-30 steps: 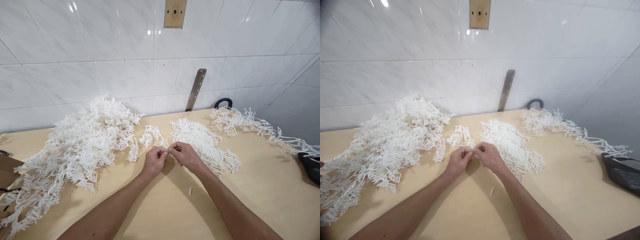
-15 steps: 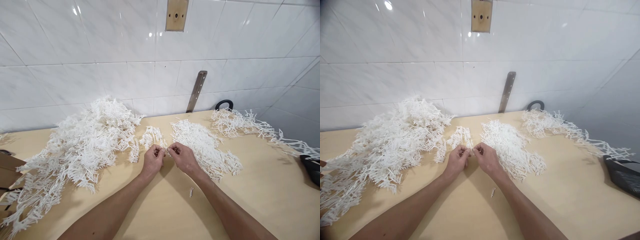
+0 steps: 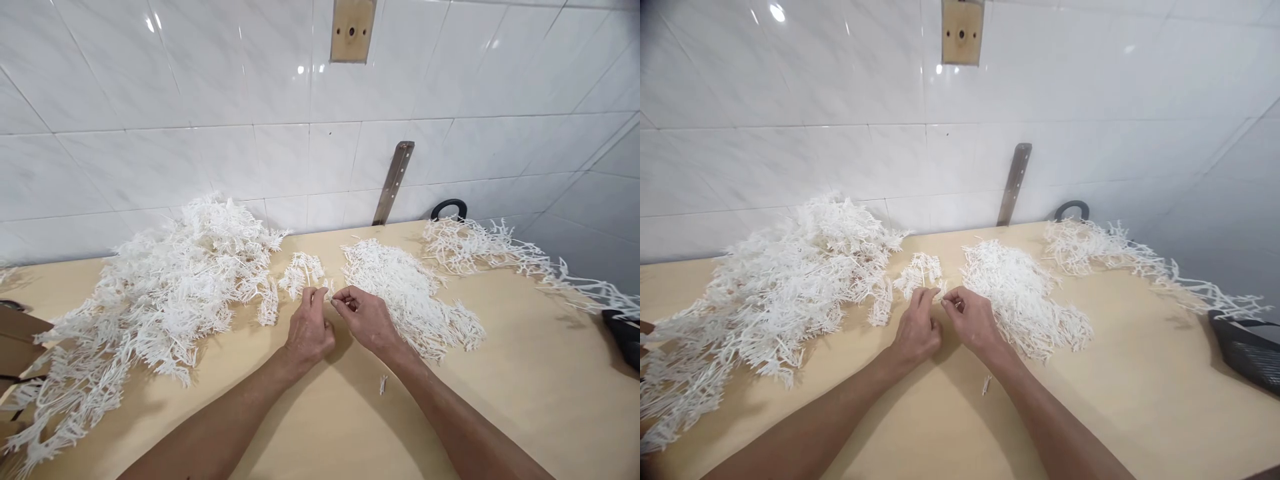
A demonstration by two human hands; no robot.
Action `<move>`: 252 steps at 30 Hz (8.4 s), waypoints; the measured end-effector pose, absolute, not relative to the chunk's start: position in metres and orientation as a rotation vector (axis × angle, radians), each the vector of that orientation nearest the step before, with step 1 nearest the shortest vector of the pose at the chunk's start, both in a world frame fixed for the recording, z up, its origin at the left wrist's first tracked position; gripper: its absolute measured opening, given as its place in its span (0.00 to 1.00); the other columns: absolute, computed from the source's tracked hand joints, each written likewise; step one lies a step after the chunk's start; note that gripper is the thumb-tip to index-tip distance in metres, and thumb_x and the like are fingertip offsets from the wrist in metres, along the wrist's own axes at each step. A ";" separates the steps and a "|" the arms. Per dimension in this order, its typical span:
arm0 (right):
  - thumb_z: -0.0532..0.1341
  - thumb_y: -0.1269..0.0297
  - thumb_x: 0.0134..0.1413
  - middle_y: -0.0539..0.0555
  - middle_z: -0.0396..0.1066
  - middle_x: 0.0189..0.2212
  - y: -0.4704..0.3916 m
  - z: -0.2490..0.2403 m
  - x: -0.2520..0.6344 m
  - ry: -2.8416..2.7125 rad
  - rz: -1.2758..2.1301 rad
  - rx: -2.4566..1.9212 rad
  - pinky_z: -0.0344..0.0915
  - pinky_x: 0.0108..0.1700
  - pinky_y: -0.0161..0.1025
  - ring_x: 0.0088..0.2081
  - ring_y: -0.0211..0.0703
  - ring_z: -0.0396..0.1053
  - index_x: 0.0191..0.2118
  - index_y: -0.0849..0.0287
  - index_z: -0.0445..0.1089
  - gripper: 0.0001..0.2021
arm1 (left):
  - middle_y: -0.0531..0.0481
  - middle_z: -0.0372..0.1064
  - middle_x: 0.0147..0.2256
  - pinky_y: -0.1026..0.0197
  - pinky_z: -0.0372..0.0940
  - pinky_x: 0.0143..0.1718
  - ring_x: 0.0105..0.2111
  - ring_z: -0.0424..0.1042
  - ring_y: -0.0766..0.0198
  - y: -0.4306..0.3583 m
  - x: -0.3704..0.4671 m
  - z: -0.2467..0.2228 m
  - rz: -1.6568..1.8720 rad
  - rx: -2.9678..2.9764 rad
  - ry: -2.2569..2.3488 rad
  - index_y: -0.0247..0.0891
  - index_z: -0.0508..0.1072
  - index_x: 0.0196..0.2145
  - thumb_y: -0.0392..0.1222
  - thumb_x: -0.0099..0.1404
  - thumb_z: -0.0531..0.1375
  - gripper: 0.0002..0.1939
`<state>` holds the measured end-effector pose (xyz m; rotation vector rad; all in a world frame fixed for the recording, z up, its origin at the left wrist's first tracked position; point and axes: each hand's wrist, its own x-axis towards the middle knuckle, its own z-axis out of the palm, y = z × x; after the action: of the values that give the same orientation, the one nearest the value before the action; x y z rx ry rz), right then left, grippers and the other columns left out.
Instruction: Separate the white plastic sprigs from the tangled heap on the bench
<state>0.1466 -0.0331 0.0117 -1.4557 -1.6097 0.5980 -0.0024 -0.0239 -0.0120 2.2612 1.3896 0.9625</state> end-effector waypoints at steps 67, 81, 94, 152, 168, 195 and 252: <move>0.59 0.59 0.56 0.51 0.76 0.28 -0.026 0.005 0.153 -1.590 0.575 -1.431 0.65 0.32 0.37 0.29 0.41 0.71 0.35 0.56 0.75 0.09 | 0.56 0.62 0.18 0.65 0.56 0.23 0.20 0.61 0.68 -0.014 -0.004 0.000 1.116 1.572 1.183 0.37 0.74 0.27 0.50 0.61 0.60 0.13; 0.56 0.63 0.58 0.50 0.75 0.25 -0.024 0.006 0.162 -1.792 0.434 -1.505 0.62 0.31 0.37 0.26 0.41 0.70 0.34 0.56 0.73 0.09 | 0.55 0.63 0.19 0.64 0.57 0.26 0.22 0.62 0.67 -0.011 -0.005 -0.005 1.131 1.586 1.199 0.37 0.72 0.26 0.50 0.61 0.61 0.13; 0.54 0.71 0.62 0.55 0.73 0.29 -0.022 -0.006 0.147 -1.932 -0.072 -1.566 0.55 0.29 0.37 0.28 0.43 0.68 0.34 0.59 0.69 0.07 | 0.55 0.62 0.21 0.64 0.55 0.29 0.25 0.60 0.66 -0.009 -0.004 -0.002 1.105 1.598 1.208 0.38 0.69 0.23 0.45 0.59 0.59 0.11; 0.62 0.55 0.51 0.44 0.58 0.16 -0.021 -0.006 0.151 -1.274 1.254 -1.422 0.52 0.17 0.31 0.16 0.31 0.55 0.30 0.59 0.70 0.11 | 0.53 0.67 0.25 0.64 0.59 0.31 0.27 0.64 0.66 -0.009 -0.006 -0.012 1.247 1.547 1.133 0.37 0.74 0.30 0.48 0.63 0.61 0.11; 0.66 0.51 0.48 0.43 0.61 0.17 -0.018 -0.012 0.152 -1.264 1.288 -1.360 0.55 0.15 0.30 0.14 0.29 0.56 0.31 0.60 0.71 0.15 | 0.52 0.69 0.25 0.64 0.60 0.32 0.28 0.67 0.65 -0.012 -0.005 -0.013 1.297 1.667 1.167 0.37 0.73 0.29 0.47 0.66 0.57 0.12; 0.60 0.60 0.55 0.45 0.69 0.19 -0.026 0.008 0.150 -1.454 1.072 -1.564 0.60 0.17 0.30 0.14 0.34 0.66 0.35 0.58 0.73 0.08 | 0.51 0.69 0.27 0.61 0.62 0.35 0.31 0.69 0.62 -0.011 -0.007 -0.016 1.269 1.782 1.188 0.39 0.73 0.32 0.43 0.65 0.58 0.08; 0.65 0.59 0.48 0.43 0.63 0.18 -0.018 -0.015 0.138 -1.182 1.275 -1.232 0.57 0.17 0.30 0.16 0.30 0.57 0.29 0.59 0.68 0.09 | 0.56 0.62 0.19 0.65 0.56 0.26 0.21 0.58 0.69 -0.007 -0.007 -0.006 1.242 1.464 1.149 0.35 0.76 0.32 0.50 0.61 0.63 0.13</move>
<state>0.1383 -0.0180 -0.0149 -1.2320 -1.1817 1.2749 -0.0071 -0.0071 -0.0056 1.4635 1.1494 1.2422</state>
